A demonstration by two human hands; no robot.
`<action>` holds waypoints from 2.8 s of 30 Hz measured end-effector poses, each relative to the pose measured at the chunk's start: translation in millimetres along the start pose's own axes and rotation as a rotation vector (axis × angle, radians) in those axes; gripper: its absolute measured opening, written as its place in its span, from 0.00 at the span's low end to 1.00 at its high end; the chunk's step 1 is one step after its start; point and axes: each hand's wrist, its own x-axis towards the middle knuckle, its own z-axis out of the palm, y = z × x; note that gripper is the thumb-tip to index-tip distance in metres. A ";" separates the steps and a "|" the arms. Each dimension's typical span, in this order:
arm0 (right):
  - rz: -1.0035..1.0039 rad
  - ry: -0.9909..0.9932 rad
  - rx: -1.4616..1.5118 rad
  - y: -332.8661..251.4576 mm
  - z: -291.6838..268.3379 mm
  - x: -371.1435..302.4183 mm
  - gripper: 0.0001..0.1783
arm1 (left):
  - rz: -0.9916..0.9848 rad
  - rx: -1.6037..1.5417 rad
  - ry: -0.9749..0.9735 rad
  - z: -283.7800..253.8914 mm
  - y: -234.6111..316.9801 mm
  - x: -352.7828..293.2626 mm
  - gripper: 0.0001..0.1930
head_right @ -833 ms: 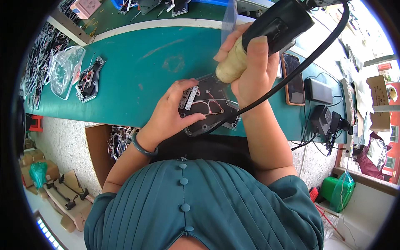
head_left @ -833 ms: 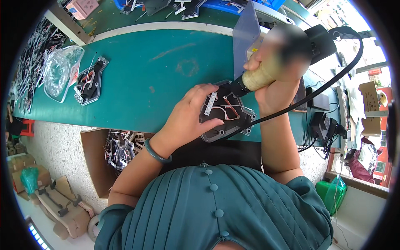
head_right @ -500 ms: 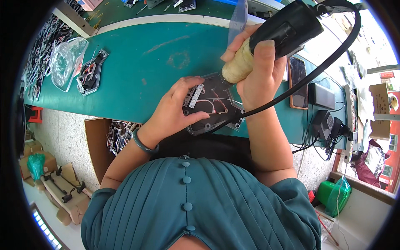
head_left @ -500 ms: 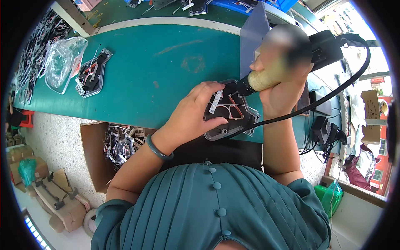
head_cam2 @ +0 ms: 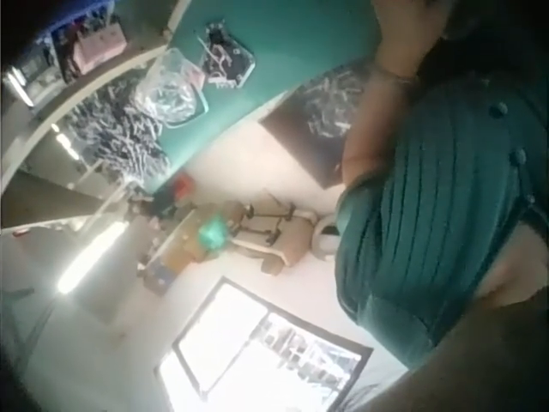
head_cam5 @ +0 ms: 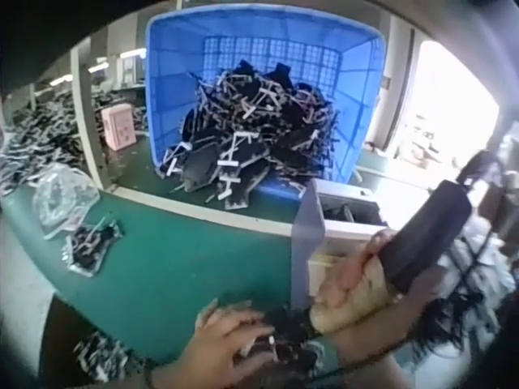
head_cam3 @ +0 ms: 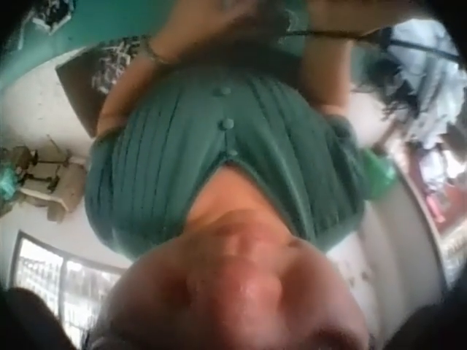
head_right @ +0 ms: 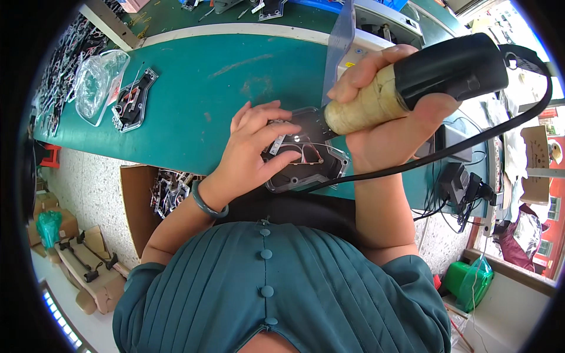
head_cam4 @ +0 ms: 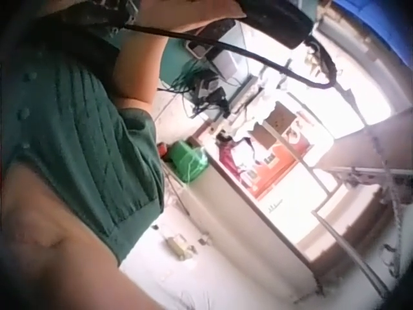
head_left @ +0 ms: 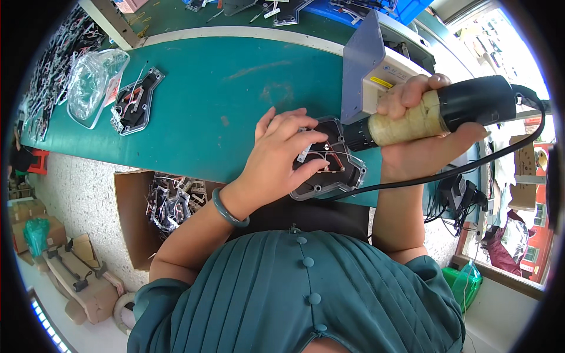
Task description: Assembling electronic and plastic toy components using a heat tool at a factory workbench.
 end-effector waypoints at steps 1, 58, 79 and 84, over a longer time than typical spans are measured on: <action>0.004 0.003 0.007 -1.4 3.8 -0.7 0.46 | 0.005 0.008 0.009 0.7 2.1 1.0 0.17; 0.056 -0.161 -0.562 18.1 27.4 -5.1 0.23 | -0.034 -0.070 -0.176 -11.0 -7.0 -3.8 0.42; -0.287 -0.098 -0.670 -41.7 -36.1 53.9 0.37 | -0.043 -0.043 -0.139 -11.5 -19.1 -4.8 0.42; -0.258 -0.417 -0.486 -46.4 -43.8 60.9 0.38 | -0.037 -0.048 -0.150 -12.1 -16.0 -4.2 0.41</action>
